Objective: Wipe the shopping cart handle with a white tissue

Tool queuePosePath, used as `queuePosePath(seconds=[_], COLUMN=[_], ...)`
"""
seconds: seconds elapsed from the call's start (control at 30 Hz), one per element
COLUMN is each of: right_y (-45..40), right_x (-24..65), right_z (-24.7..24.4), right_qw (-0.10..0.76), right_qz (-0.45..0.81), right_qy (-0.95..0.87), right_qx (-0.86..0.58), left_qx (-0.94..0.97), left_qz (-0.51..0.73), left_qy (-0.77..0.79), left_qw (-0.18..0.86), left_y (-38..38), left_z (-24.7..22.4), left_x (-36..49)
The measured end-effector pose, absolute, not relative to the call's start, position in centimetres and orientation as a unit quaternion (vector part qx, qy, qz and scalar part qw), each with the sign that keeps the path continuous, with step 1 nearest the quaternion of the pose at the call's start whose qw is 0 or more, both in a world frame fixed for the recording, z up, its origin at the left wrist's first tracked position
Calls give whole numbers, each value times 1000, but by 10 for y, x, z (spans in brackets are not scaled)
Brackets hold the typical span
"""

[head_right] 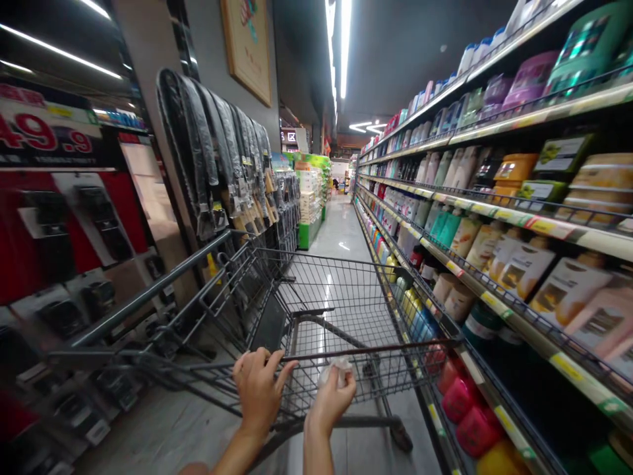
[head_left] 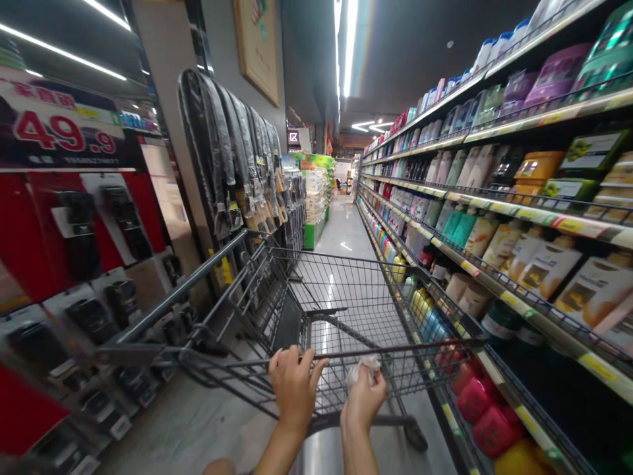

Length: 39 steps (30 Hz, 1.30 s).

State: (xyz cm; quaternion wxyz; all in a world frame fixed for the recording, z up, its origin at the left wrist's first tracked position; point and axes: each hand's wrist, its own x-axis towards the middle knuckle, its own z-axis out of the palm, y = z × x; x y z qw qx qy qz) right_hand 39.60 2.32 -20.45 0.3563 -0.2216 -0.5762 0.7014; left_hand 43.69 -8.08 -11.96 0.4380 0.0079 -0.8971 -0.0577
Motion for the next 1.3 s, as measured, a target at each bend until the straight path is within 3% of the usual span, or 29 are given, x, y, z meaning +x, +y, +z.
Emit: queuePosePath(seconds=[0.13,0.37,0.6,0.67,0.77,0.9,1.3], right_y=[-19,-18,-6,-6,-1,7,-90], right_x=[416,434,435,432,425,419,455], right_z=[-187,-177,-148,-137,-129,-132,-116], right_qw=[284,233,299,334,368,399,331], right_qz=[721,720,719,685,612,533,493], right_qy=[-564,-633,-619,-645,-700,-740,-757], right_qx=[-285,-162,-106,-61,22,93,273], left_qx=[16,-91,202,289,265,235,227], left_qz=[-109,-136,-291,-397,-572,-689,-673], left_qy=[-903,-901,-753,-697,-650,-598,-606], left_qw=[416,401,554,522,424,336,357], left_y=[-72,-88,-148,-166,-179,-176,-173], left_z=[-120,-123,-164,-170,-169,-165,-167], left_x=[435,458,480,473,462,456,463])
